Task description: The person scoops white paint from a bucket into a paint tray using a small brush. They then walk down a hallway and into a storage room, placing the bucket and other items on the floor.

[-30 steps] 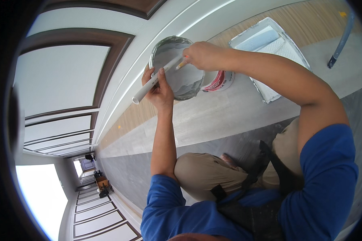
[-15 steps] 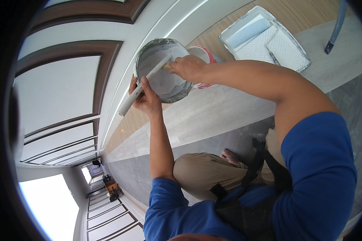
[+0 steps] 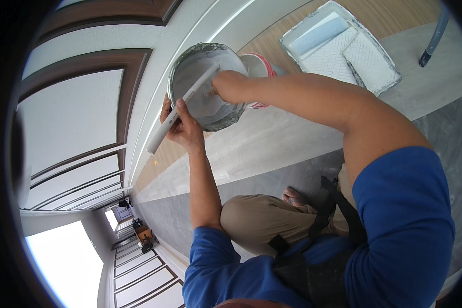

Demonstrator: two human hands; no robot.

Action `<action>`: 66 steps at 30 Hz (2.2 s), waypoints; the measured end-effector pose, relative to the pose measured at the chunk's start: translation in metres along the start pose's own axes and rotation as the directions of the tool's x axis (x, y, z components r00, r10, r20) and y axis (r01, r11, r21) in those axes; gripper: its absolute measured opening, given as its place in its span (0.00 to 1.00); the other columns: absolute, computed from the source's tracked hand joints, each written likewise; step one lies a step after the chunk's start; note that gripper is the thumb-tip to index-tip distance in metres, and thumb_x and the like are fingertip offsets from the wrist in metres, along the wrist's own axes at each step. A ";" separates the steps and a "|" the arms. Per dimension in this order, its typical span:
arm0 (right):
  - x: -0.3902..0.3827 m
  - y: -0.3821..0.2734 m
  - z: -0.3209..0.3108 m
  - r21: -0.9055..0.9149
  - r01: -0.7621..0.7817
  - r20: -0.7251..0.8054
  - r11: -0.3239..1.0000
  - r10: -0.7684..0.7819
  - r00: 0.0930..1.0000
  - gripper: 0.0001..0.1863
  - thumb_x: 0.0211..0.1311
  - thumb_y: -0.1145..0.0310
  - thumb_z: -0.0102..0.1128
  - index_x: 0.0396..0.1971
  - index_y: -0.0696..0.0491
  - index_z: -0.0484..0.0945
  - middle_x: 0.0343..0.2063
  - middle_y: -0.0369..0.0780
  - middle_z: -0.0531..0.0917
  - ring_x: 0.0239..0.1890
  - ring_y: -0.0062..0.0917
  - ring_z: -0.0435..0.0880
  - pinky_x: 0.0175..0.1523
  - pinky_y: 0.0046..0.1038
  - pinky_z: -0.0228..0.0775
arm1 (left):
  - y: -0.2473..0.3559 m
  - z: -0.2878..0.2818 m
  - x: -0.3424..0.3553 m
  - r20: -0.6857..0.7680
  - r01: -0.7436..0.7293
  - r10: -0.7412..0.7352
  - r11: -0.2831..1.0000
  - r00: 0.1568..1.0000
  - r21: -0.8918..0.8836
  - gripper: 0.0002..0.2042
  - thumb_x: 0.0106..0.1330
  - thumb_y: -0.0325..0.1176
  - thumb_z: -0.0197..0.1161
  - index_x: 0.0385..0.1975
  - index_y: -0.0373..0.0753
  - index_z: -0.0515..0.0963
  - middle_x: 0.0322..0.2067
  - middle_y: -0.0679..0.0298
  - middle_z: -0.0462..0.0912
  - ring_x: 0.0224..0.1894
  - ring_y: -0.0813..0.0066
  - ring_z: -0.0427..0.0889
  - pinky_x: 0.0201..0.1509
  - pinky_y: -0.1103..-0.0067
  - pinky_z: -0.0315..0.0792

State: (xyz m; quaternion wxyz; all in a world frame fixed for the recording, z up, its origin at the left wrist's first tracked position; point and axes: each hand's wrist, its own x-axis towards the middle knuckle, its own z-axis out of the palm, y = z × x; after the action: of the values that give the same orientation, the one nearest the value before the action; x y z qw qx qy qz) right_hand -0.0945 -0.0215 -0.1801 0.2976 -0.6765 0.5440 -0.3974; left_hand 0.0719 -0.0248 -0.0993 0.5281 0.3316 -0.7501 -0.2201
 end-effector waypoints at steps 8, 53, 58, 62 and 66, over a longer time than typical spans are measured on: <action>0.007 0.004 -0.007 0.355 -0.283 0.217 0.891 0.215 0.952 0.14 0.71 0.60 0.58 0.45 0.54 0.86 0.26 0.46 0.84 0.28 0.32 0.85 0.32 0.33 0.76 | 0.001 0.001 0.000 0.001 -0.026 0.026 1.000 1.000 0.007 0.13 0.70 0.27 0.65 0.50 0.32 0.73 0.58 0.46 0.76 0.57 0.61 0.78 0.60 0.68 0.75; -0.008 0.037 -0.161 0.205 -0.620 0.126 0.758 0.607 0.784 0.14 0.66 0.70 0.52 0.31 0.67 0.81 0.24 0.49 0.85 0.16 0.31 0.82 0.19 0.31 0.74 | -0.003 0.003 0.004 -0.062 -0.079 0.088 0.989 0.994 0.128 0.14 0.69 0.26 0.66 0.51 0.28 0.75 0.52 0.46 0.77 0.52 0.60 0.80 0.56 0.71 0.75; -0.012 0.029 -0.115 0.174 -0.677 0.163 0.716 0.657 0.736 0.16 0.66 0.70 0.51 0.32 0.72 0.79 0.21 0.51 0.83 0.15 0.32 0.83 0.16 0.32 0.75 | 0.000 0.009 0.005 -0.044 -0.092 0.100 0.984 0.994 0.149 0.14 0.69 0.27 0.67 0.50 0.27 0.76 0.51 0.45 0.78 0.51 0.59 0.80 0.55 0.71 0.75; -0.022 0.021 -0.081 0.414 -0.642 0.070 0.645 0.681 0.729 0.12 0.59 0.76 0.52 0.26 0.70 0.81 0.21 0.52 0.84 0.20 0.37 0.87 0.22 0.34 0.81 | -0.001 0.012 0.004 -0.054 -0.121 0.131 0.980 0.990 0.156 0.15 0.68 0.28 0.68 0.50 0.28 0.77 0.52 0.45 0.78 0.52 0.58 0.80 0.55 0.70 0.75; -0.022 0.013 -0.071 0.515 -0.595 0.047 0.618 0.672 0.739 0.11 0.57 0.77 0.53 0.25 0.71 0.80 0.19 0.53 0.84 0.18 0.37 0.87 0.22 0.33 0.81 | 0.000 0.012 0.003 -0.037 -0.147 0.156 0.972 0.987 0.185 0.15 0.68 0.27 0.68 0.51 0.29 0.77 0.53 0.46 0.77 0.53 0.58 0.79 0.55 0.70 0.75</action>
State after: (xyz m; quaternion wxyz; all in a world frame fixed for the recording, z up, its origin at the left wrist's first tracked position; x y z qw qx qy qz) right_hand -0.1640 -0.0008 -0.1599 0.5404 -0.3075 0.6467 -0.4418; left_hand 0.0601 -0.0276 -0.1012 0.5302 0.3257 -0.7762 -0.1013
